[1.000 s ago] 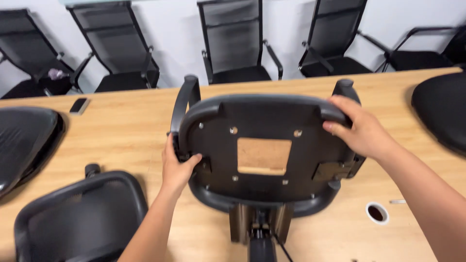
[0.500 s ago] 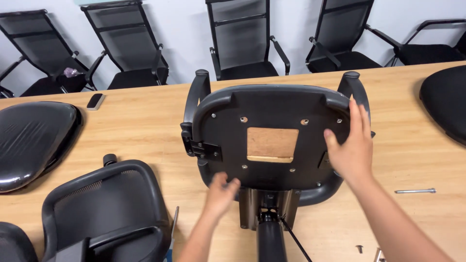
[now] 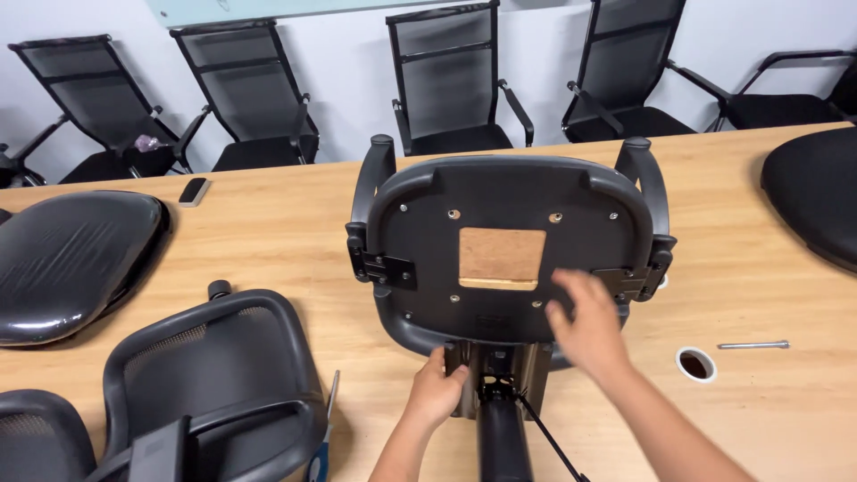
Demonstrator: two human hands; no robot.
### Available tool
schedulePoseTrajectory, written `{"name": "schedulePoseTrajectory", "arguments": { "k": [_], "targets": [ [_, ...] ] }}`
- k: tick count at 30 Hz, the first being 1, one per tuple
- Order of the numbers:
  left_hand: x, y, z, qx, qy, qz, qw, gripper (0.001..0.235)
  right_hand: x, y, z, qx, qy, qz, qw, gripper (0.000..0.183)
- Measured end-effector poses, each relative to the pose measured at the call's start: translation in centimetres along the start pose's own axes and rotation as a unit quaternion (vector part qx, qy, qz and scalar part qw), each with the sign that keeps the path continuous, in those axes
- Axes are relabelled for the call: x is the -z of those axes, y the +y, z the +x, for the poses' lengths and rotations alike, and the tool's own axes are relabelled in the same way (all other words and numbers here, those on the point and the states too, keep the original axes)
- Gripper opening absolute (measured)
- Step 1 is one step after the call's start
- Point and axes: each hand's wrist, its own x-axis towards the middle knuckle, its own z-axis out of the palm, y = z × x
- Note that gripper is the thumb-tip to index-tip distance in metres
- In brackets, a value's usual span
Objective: The person attaches a metal mounting plate to the underside of a chair seat, driving screws with a screwdriver. They then lift the seat, mount it onto the gas lift of the chair base, and tighten the connection using a hex key while steadying the seat with the other hand.
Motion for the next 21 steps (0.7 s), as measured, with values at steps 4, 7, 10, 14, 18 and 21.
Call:
{"name": "schedulePoseTrajectory", "arguments": {
  "k": [4,7,10,14,18,21],
  "targets": [
    [-0.3,-0.3,-0.1,0.013,-0.005,-0.009,1.000,0.051,5.1,-4.6,5.1,0.144,0.182,-0.057,0.971,0.048],
    [-0.2,-0.7,-0.1,-0.008,-0.003,0.018,1.000,0.048,7.5,-8.7,9.5,0.203,0.203,-0.138,0.948,0.057],
    [-0.4,-2.3,0.6,-0.067,0.011,0.046,0.997,0.050,6.0,-6.9,14.2,0.210,0.113,-0.184,0.953,0.070],
    [-1.2,-2.3,-0.3,-0.027,0.010,0.084,0.996,0.050,4.5,-6.7,14.0,0.176,0.050,-0.212,0.960,0.069],
    [-6.7,-6.6,-0.1,0.119,-0.084,0.110,0.983,0.070,4.9,-6.0,13.3,0.163,0.088,-0.234,0.955,0.050],
    [-8.0,-5.0,-2.1,0.194,-0.077,0.017,0.978,0.083,5.0,-6.1,13.0,0.173,0.097,-0.207,0.958,0.039]
  ]
}}
